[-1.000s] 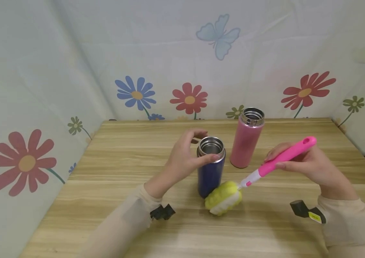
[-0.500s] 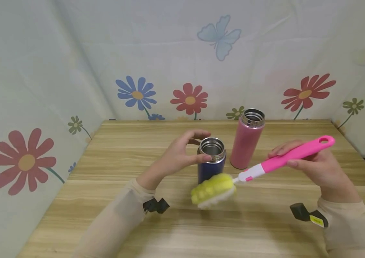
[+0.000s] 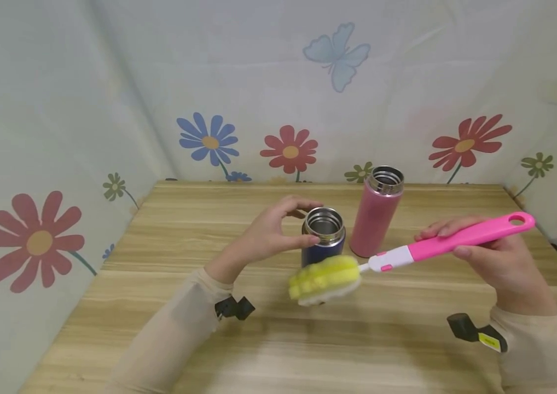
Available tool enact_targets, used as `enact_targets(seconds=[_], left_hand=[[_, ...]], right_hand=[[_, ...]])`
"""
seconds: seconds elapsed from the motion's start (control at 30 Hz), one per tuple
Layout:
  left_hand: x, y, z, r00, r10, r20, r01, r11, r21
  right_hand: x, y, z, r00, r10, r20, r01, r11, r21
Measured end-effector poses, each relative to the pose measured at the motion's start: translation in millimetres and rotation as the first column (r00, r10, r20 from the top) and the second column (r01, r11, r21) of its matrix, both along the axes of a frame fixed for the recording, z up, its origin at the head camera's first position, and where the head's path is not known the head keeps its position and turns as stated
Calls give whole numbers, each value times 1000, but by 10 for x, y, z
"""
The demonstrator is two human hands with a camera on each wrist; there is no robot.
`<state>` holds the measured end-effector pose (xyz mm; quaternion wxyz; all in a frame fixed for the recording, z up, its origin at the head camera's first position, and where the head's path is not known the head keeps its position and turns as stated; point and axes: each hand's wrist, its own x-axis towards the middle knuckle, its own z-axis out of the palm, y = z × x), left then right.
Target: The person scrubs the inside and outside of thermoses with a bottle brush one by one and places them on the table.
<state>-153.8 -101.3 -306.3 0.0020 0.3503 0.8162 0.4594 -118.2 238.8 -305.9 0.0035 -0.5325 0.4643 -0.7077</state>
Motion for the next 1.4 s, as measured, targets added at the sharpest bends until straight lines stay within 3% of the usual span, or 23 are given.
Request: enact_targets(seconds=[0.27,0.57,0.87,1.13,1.4], left_hand=[[-38,-21,25,1000,-7,-10,6,1000,-21],[-32,-17,32,999,-25,-21,25,1000,-17],[-58,-20,19,999,-35,-12,35,999,-20],[-115,-25,16,996,-84,11,84,996,-37],[-83,9,56,996,-87,24,88,996,-10]], right_hand=[[9,6,55,999,32,-5,-32,999,19],[-11,116,-15,995,-96,42,93,993,79],[2,47,14,998,-27,49,28,999,-31],[29,40,-19,999,-41,34,43,998,-53],[36,93,-92,996,-87,31,88,996,-15]])
